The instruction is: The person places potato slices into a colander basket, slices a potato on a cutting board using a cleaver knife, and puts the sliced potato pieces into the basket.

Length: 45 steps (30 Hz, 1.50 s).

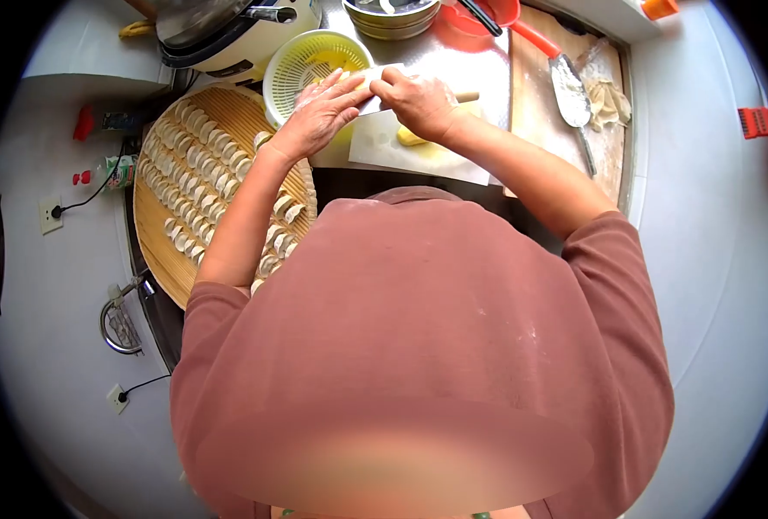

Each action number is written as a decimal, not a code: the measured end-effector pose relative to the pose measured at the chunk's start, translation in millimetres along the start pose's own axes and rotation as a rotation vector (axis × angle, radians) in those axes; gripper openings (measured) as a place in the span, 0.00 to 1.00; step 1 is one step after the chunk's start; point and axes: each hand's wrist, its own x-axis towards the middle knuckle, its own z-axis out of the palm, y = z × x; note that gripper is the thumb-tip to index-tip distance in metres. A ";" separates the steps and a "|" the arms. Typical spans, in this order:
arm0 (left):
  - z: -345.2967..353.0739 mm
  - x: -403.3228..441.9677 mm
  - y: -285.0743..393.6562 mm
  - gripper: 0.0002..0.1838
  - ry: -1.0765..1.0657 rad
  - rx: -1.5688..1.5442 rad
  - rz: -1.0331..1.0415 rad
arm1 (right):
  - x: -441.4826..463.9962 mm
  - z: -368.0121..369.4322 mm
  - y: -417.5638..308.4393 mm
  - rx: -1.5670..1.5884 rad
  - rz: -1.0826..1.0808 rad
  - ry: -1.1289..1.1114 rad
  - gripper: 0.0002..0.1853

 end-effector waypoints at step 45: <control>175.7 38.3 35.0 0.06 0.494 -0.302 0.037 | -151.7 -13.5 -8.8 0.717 0.868 -0.149 0.21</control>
